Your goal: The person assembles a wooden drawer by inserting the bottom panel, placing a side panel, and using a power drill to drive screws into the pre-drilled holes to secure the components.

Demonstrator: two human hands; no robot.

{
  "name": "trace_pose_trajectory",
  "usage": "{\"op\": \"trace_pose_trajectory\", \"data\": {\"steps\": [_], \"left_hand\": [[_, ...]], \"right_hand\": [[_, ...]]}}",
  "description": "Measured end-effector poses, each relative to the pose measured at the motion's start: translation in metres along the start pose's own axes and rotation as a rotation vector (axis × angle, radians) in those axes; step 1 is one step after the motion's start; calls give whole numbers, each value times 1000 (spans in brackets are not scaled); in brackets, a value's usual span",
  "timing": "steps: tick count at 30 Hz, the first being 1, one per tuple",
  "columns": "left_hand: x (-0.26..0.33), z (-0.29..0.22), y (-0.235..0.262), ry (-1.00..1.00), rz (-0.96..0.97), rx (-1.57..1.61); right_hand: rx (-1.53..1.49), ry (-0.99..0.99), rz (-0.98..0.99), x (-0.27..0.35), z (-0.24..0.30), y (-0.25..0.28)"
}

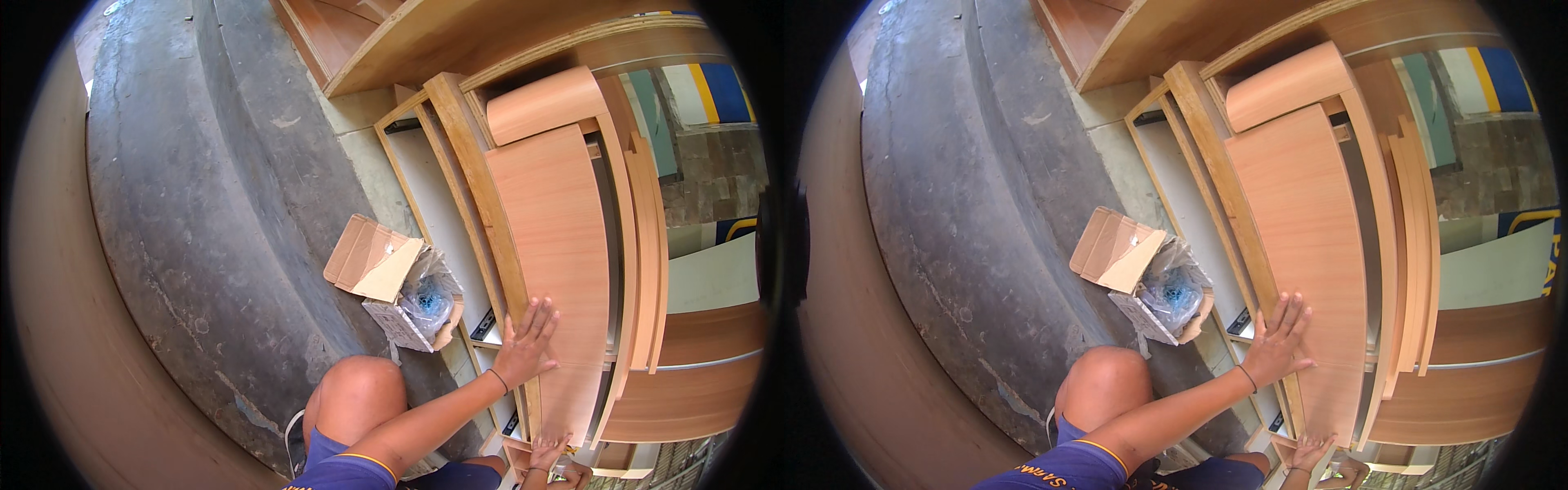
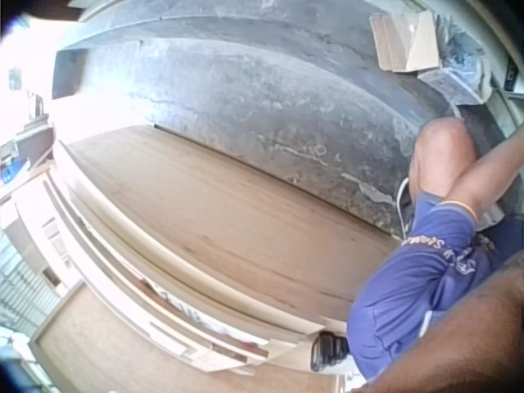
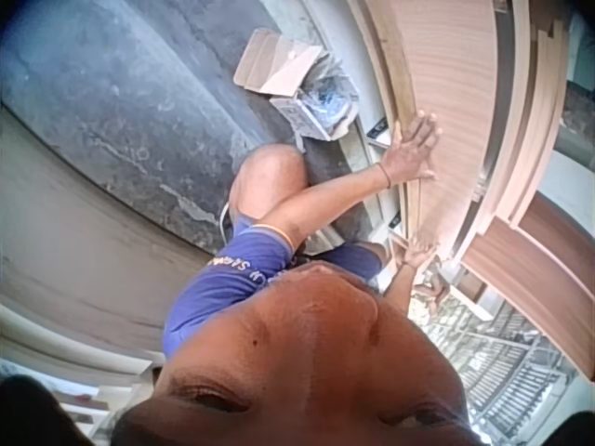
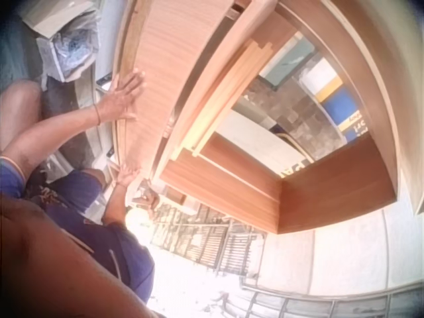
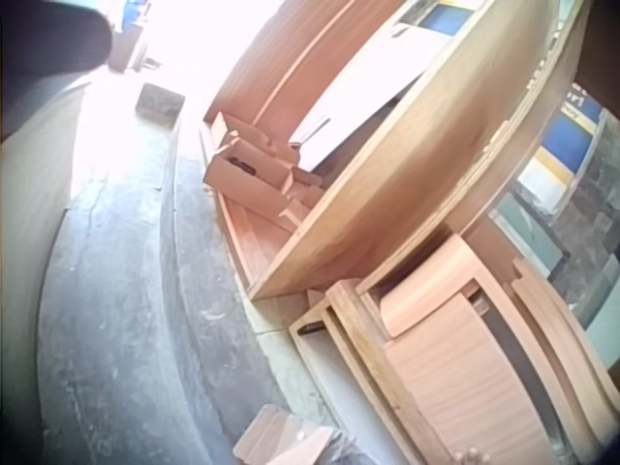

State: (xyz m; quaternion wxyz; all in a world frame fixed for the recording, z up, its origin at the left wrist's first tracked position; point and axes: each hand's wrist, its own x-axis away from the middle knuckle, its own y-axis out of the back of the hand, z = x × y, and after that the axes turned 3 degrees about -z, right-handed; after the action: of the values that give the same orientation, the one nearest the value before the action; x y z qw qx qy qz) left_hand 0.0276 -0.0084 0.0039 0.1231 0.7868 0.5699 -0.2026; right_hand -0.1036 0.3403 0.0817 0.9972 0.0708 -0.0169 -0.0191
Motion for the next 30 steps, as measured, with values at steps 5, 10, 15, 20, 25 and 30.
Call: {"op": "trace_pose_trajectory", "data": {"steps": [5, 10, 15, 20, 25, 30], "left_hand": [[0, -2, 3, 5, 5, -6], [1, 1, -1, 14, 74, -23], [-2, 5, -10, 6, 32, -4], [-7, 6, -15, -82, -74, -67], [-4, -1, -19, -138, -99, -84], [-6, -2, -18, -222, -118, -112]], "right_hand": [[-33, -17, 18, -6, -1, 9], [-45, 2, 38, -1, -4, 11], [46, 124, 44, -17, -14, 15], [69, 158, -61, -24, -17, 14], [13, 171, -158, -28, -26, 27], [50, 174, -154, -30, -34, 28]]}}
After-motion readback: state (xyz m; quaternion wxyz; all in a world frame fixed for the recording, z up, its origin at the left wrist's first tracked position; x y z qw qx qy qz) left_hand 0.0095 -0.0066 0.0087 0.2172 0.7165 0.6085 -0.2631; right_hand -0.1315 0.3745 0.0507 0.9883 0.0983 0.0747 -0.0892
